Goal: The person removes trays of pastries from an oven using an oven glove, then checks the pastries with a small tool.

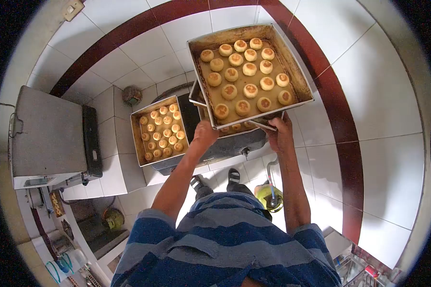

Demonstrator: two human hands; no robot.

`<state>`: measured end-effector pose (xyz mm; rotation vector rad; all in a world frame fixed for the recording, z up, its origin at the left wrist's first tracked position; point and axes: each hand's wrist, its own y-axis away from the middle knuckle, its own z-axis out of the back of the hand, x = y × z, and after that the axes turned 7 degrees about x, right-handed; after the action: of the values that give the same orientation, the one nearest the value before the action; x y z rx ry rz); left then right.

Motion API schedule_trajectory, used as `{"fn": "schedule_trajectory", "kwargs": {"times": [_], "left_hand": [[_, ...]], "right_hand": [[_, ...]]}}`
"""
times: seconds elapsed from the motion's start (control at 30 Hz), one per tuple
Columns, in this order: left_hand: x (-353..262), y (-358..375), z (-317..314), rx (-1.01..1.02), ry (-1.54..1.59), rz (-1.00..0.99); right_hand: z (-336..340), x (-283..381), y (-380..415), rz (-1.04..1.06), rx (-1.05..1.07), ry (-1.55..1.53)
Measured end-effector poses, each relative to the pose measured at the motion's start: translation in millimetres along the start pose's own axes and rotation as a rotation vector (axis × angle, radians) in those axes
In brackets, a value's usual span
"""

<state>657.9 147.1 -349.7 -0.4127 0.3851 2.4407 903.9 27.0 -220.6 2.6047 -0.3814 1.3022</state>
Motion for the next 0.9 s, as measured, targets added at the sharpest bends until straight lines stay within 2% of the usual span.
{"fn": "schedule_trajectory", "kwargs": {"times": [0.03, 0.07, 0.1, 0.17, 0.2, 0.27, 0.3, 0.33, 0.37, 0.4, 0.43, 0.5, 0.57, 0.63, 0.67, 0.7, 0.77, 0.83, 0.9], "left_hand": [[2, 3, 8, -0.195, 0.356, -0.049], [-34, 21, 60, -0.206, 0.607, 0.086], [-28, 21, 59, -0.209, 0.605, 0.089], [-8, 21, 55, -0.092, 1.894, 0.054], [-17, 35, 73, -0.131, 2.062, 0.027], [-33, 53, 98, -0.16, 2.098, -0.016], [-42, 56, 110, -0.175, 2.135, -0.064], [-57, 56, 123, -0.207, 2.087, 0.026], [-65, 57, 128, -0.222, 2.087, 0.023], [-72, 59, 131, -0.257, 1.916, 0.088], [-79, 59, 135, -0.288, 1.745, 0.151], [-88, 58, 144, -0.342, 1.797, 0.118], [-85, 55, 144, -0.318, 1.752, 0.278], [-83, 49, 144, -0.317, 1.785, 0.301], [-80, 46, 141, -0.333, 1.785, 0.331], [-78, 44, 138, -0.348, 1.785, 0.363], [-73, 41, 133, -0.322, 1.81, 0.373], [-70, 39, 128, -0.29, 1.835, 0.38], [-71, 40, 120, -0.353, 1.802, 0.309]], "right_hand": [[2, -1, -1, 0.003, -0.029, 0.005], [5, -2, -3, 0.003, -0.028, 0.002], [8, -2, -4, 0.0, -0.016, 0.018], [17, -7, -7, -0.005, 0.01, 0.032], [23, -13, -9, -0.002, -0.001, -0.007], [20, -13, -7, 0.016, 0.029, -0.053], [40, -28, -8, 0.014, 0.041, -0.055], [77, -54, -15, 0.137, 0.093, 0.335], [96, -65, -19, 0.264, 0.144, 0.724], [27, -13, 0, -0.073, 0.013, 0.009], [24, -11, 1, -0.075, 0.026, 0.011], [20, -10, 5, -0.054, 0.033, 0.06], [18, -10, 9, -0.066, 0.021, -0.001], [41, -35, 4, -0.033, 0.015, 0.14], [70, -62, -2, 0.106, 0.049, 0.42], [56, -49, 1, 0.107, 0.051, 0.421], [12, -9, 12, -0.182, -0.075, -0.054], [17, -11, 11, -0.16, -0.049, -0.025], [21, -10, 12, -0.141, -0.023, 0.001]]}}
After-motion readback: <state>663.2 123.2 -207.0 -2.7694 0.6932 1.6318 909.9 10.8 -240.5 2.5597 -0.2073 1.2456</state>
